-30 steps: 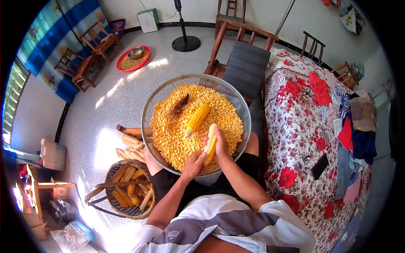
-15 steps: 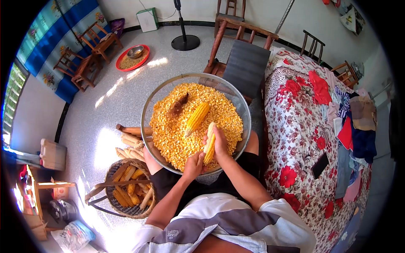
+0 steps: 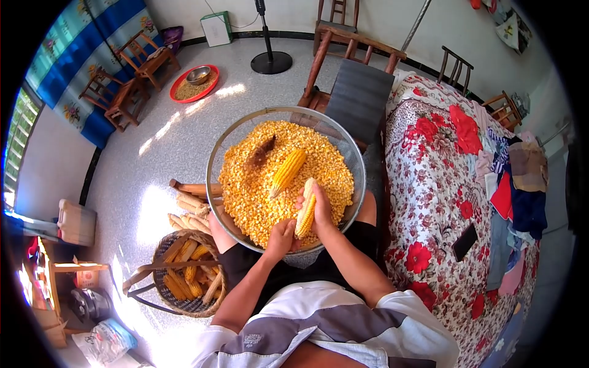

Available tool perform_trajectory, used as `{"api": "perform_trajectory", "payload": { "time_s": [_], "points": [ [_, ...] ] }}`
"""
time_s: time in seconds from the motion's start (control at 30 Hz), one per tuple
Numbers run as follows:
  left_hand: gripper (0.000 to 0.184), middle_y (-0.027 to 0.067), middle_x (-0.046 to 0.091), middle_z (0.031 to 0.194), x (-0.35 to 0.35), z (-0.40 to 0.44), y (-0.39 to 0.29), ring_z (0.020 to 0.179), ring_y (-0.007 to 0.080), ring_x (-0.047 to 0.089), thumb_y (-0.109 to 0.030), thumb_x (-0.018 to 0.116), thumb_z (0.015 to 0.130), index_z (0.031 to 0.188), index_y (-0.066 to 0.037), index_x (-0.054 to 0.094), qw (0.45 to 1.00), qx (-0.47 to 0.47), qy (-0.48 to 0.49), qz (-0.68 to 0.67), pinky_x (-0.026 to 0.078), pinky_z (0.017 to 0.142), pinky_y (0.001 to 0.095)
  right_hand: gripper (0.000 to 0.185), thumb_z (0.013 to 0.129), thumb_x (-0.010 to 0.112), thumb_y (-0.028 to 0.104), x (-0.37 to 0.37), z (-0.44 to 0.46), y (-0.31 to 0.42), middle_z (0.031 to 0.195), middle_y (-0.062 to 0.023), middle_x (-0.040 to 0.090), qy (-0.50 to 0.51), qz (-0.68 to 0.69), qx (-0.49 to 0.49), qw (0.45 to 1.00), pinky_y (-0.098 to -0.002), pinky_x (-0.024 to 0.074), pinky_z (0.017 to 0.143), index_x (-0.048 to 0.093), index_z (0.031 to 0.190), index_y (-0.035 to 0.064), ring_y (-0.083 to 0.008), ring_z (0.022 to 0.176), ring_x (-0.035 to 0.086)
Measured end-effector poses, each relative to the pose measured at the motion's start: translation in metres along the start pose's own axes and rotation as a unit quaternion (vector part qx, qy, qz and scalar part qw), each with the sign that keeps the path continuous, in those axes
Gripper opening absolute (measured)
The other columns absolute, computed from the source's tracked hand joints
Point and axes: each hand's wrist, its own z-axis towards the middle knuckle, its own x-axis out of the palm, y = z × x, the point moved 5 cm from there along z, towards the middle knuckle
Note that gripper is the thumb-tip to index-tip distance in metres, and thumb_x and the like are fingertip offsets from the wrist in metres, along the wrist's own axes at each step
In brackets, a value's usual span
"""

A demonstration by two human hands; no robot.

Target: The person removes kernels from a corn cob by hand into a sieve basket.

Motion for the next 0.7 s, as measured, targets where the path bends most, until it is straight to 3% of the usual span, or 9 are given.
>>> {"api": "perform_trajectory", "payload": {
  "time_s": [0.17, 0.3, 0.37, 0.57, 0.7],
  "points": [
    [0.033, 0.0017, 0.056, 0.067, 0.002, -0.004, -0.008, 0.047, 0.0101, 0.054, -0.028, 0.044, 0.102, 0.103, -0.001, 0.061, 0.992, -0.021, -0.037, -0.118, 0.046, 0.043, 0.0231, 0.032, 0.098, 0.047, 0.039, -0.017, 0.009, -0.008, 0.091, -0.0095, 0.053, -0.005, 0.008, 0.015, 1.000, -0.0328, 0.0500, 0.059, 0.045, 0.109, 0.0085, -0.0175, 0.070, 0.055],
    [0.034, 0.0021, 0.056, 0.067, 0.000, -0.004, -0.007, 0.047, 0.0099, 0.053, -0.030, 0.047, 0.101, 0.103, 0.000, 0.061, 0.991, -0.040, -0.055, -0.119, 0.046, 0.044, 0.0234, 0.035, 0.102, 0.038, 0.038, -0.011, 0.005, -0.009, 0.095, -0.0106, 0.055, 0.006, 0.016, 0.004, 1.000, -0.0346, 0.0512, 0.064, 0.046, 0.114, 0.0061, -0.0198, 0.073, 0.056],
    [0.038, 0.0029, 0.055, 0.067, 0.002, -0.005, -0.012, 0.047, 0.0108, 0.053, -0.035, 0.048, 0.101, 0.098, 0.001, 0.061, 0.998, 0.001, -0.052, -0.028, 0.045, 0.044, 0.0244, 0.033, 0.102, 0.037, 0.035, -0.003, 0.000, -0.005, 0.096, -0.0109, 0.056, 0.016, -0.025, -0.009, 1.000, -0.0349, 0.0515, 0.065, 0.046, 0.115, 0.0064, -0.0200, 0.075, 0.057],
    [0.040, 0.0026, 0.052, 0.059, -0.001, 0.000, 0.004, 0.044, 0.0122, 0.052, -0.034, 0.046, 0.101, 0.090, 0.002, 0.061, 0.998, 0.045, -0.033, -0.013, 0.044, 0.044, 0.0274, 0.029, 0.102, 0.036, 0.031, 0.005, -0.003, -0.001, 0.097, -0.0114, 0.055, 0.035, -0.105, -0.048, 0.993, -0.0343, 0.0513, 0.061, 0.045, 0.115, 0.0068, -0.0194, 0.071, 0.057],
    [0.043, 0.0041, 0.056, 0.064, -0.002, -0.002, 0.003, 0.047, 0.0135, 0.056, -0.034, 0.044, 0.102, 0.095, 0.004, 0.062, 0.996, 0.045, -0.054, 0.047, 0.047, 0.044, 0.0256, 0.030, 0.102, 0.036, 0.033, 0.003, -0.005, -0.005, 0.091, -0.0109, 0.055, 0.037, -0.113, -0.022, 0.993, -0.0331, 0.0499, 0.059, 0.046, 0.110, 0.0061, -0.0188, 0.067, 0.056]
  ]
}}
